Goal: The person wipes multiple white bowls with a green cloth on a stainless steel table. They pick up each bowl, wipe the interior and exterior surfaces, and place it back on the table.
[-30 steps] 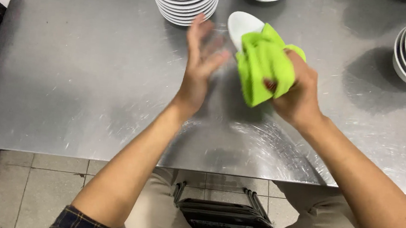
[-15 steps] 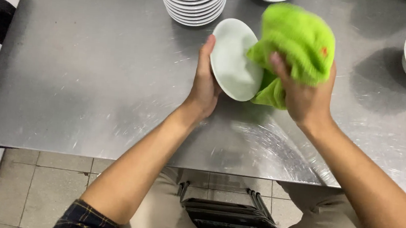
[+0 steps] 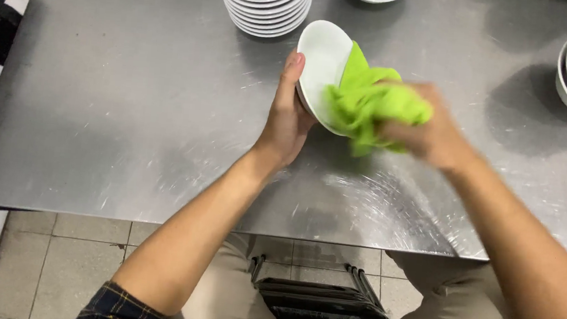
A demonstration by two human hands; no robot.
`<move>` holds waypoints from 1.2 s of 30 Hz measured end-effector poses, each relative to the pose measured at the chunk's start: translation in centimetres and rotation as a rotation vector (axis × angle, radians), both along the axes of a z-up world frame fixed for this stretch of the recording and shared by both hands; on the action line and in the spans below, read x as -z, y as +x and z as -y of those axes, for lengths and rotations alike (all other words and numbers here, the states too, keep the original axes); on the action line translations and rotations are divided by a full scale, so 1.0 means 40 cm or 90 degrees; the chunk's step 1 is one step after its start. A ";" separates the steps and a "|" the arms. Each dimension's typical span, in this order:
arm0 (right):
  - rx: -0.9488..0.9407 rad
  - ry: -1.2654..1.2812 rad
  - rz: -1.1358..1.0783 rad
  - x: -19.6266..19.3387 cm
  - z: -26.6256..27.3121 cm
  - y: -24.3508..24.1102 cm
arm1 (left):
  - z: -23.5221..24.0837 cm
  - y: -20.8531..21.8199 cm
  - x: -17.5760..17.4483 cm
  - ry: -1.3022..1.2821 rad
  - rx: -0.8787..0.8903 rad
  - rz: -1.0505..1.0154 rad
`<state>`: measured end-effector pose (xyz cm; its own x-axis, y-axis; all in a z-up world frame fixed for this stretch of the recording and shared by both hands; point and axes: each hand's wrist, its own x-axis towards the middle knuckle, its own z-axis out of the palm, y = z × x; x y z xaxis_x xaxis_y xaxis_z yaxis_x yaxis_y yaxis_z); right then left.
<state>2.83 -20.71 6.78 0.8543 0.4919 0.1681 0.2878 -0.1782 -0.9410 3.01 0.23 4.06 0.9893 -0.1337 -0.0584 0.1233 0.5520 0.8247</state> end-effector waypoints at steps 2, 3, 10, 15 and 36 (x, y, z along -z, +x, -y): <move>0.159 -0.027 -0.018 0.053 0.072 0.083 | -0.001 0.020 0.019 -0.061 -0.024 -0.038; 0.313 -0.055 -0.033 0.078 0.106 0.125 | -0.003 0.030 0.028 -0.122 -0.053 -0.075; 0.226 -0.008 -0.460 -0.026 -0.058 0.036 | 0.002 0.017 0.024 -0.209 -0.022 -0.151; 0.347 0.087 -0.419 0.027 -0.024 0.077 | -0.017 0.033 0.129 0.262 -0.087 -0.123; 0.364 0.011 -0.197 -0.049 -0.034 0.064 | -0.138 0.169 -0.012 1.249 -0.352 0.283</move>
<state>5.38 -19.35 8.74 0.9908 -0.0561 -0.1234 -0.1324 -0.2071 -0.9693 9.76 5.75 4.54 0.8787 0.0422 0.4754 -0.0363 -0.9873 0.1547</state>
